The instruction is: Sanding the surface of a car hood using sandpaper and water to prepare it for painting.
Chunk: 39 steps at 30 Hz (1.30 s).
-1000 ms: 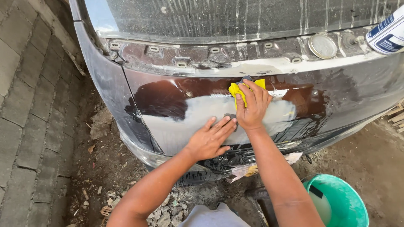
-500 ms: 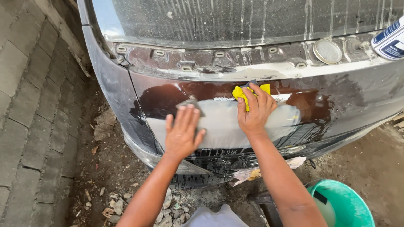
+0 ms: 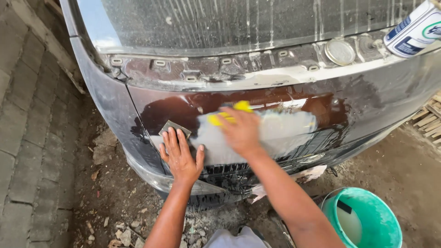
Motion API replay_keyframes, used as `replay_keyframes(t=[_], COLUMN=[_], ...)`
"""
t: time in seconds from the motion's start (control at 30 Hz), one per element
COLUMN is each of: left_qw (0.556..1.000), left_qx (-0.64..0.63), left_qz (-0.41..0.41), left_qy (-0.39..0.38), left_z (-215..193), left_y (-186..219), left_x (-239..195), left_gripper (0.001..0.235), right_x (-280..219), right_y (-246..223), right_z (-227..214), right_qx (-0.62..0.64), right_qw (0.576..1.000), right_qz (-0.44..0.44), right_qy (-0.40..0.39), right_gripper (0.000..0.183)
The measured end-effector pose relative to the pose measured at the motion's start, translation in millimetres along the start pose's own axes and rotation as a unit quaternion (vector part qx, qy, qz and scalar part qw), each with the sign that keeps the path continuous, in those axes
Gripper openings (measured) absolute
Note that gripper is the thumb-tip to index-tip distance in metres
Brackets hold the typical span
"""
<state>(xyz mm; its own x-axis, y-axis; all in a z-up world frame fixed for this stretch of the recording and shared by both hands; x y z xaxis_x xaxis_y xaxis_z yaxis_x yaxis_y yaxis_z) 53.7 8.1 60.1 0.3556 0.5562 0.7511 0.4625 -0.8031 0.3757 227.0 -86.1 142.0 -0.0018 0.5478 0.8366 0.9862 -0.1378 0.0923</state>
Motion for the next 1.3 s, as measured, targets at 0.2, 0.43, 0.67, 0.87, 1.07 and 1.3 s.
replay_keyframes(t=[0.2, 0.43, 0.67, 0.87, 1.07, 1.3], left_qw=[0.997, 0.983, 0.963, 0.963, 0.896, 0.939], left_qx=[-0.004, -0.04, -0.079, -0.213, -0.444, -0.334], left_qz=[0.046, 0.132, 0.204, 0.143, 0.008, -0.019], left_qy=[-0.059, -0.121, -0.158, -0.087, -0.002, 0.082], left_z=[16.9, 51.2, 43.6, 12.5, 1.5, -16.2], left_y=[34.0, 127.5, 164.4, 147.3, 133.4, 74.2], left_x=[-0.7, 37.7, 65.1, 49.8, 31.5, 56.4], left_gripper=[0.078, 0.074, 0.072, 0.069, 0.071, 0.045], right_x=[-58.1, -52.9, -60.0, -60.4, -41.2, -30.1], right_y=[110.9, 132.0, 120.6, 77.3, -3.9, 14.1], right_z=[-55.4, -77.7, -48.7, -15.9, -20.4, -52.8], right_qx=[-0.083, 0.088, 0.507, 0.593, 0.731, 0.199], right_qw=[0.967, 0.942, 0.731, 0.654, 0.488, 0.96], right_qz=[0.211, 0.293, 0.454, 0.469, 0.476, 0.179], right_qy=[0.118, 0.137, 0.056, 0.006, -0.035, -0.08], right_gripper=[0.032, 0.025, 0.028, 0.032, 0.049, 0.065])
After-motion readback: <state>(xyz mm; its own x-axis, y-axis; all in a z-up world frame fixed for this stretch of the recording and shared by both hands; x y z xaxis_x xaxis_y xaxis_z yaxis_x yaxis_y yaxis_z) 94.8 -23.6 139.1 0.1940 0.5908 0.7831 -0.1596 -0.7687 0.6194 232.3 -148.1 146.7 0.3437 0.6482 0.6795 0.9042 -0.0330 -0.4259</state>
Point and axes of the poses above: each hand's wrist, its own x-axis towards the middle knuckle, its own z-axis out of the palm, y = z × x, the point moved 6 cm from there along x, towards the middle knuckle, and after that the axes turned 5 degrees about -x, right-handed, at the moved point
